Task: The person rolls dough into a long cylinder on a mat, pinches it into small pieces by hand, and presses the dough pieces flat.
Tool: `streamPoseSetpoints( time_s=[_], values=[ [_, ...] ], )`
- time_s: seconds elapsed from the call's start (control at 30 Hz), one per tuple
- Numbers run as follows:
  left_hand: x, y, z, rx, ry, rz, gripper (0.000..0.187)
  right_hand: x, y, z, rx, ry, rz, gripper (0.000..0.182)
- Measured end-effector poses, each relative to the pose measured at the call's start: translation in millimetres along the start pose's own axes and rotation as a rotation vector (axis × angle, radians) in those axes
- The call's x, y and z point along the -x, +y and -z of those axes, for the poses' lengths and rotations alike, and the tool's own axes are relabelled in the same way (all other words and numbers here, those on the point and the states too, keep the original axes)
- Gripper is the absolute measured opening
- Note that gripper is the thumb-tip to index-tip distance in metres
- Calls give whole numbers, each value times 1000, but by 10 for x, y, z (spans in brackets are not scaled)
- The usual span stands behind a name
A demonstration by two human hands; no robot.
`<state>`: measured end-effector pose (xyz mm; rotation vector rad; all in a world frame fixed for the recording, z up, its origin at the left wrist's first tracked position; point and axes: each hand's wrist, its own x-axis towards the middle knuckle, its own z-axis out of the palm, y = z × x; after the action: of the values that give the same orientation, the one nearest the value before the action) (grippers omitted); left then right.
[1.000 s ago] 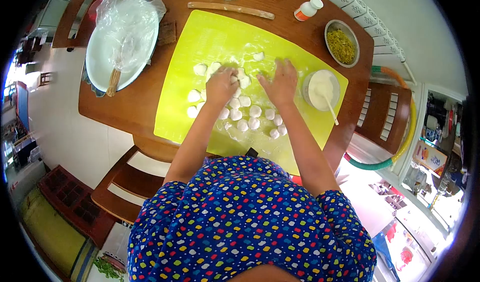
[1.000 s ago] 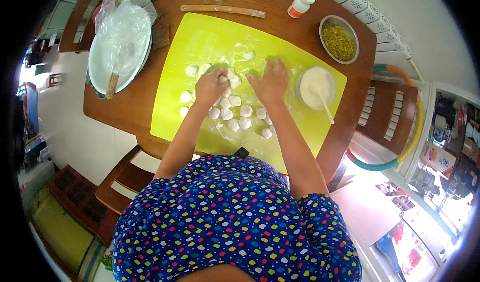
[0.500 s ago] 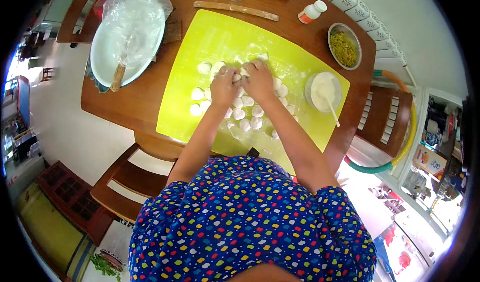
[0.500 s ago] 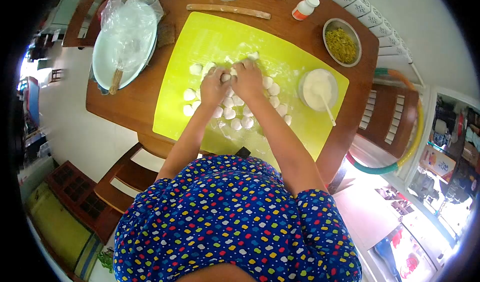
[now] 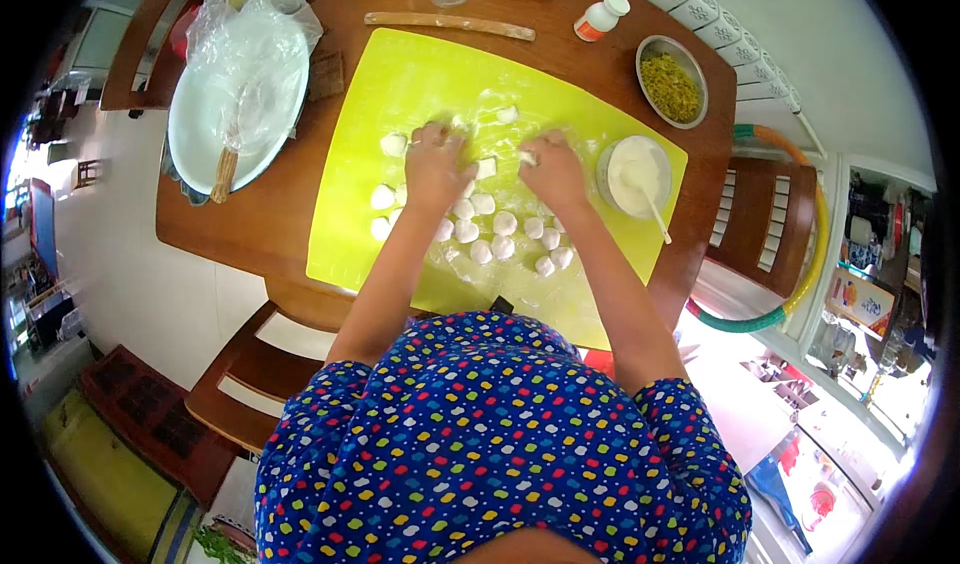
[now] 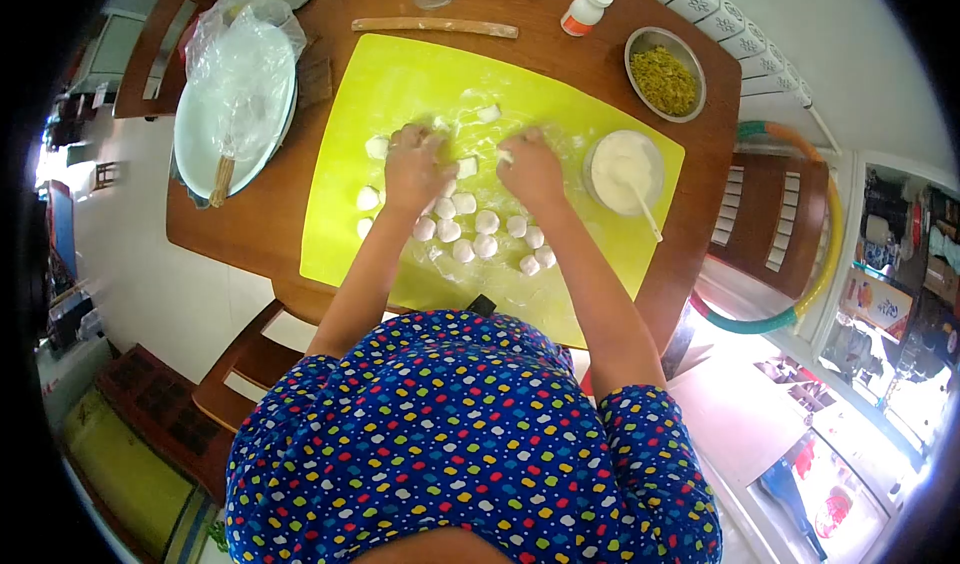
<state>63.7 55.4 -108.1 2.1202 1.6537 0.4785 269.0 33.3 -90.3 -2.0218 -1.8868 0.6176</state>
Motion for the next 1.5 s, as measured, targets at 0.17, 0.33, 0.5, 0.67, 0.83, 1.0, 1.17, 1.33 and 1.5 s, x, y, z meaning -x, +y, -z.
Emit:
streamPoseSetpoints(
  time_s=[0.17,0.33,0.5,0.67,0.83,1.0,1.17,1.33,1.5],
  values=[
    [-75,-33,-323,-250,28,-301,65,98,-42,-100,54,-171,86,22],
    [-169,-62,-432,-115,73,-237,63,28,16,-170,92,-242,25,26],
    [-539,-4,-428,122,124,-519,45,71,-190,14,212,-143,175,58],
    [-755,125,-429,-43,4,-638,29,116,27,-346,243,-46,240,99],
    [-790,155,-181,145,-223,-155,25,125,42,-327,258,-50,257,85],
    [-547,-7,-323,421,-65,-54,43,-38,305,-386,-168,132,171,55],
    [-435,69,-303,271,40,-164,51,-458,-119,-400,-197,173,120,49],
    [-98,-218,-43,96,322,-125,61,-530,-342,-619,288,-77,276,57],
    [485,-746,121,-48,402,147,66,-697,-301,-463,265,-119,306,57]
  ],
)
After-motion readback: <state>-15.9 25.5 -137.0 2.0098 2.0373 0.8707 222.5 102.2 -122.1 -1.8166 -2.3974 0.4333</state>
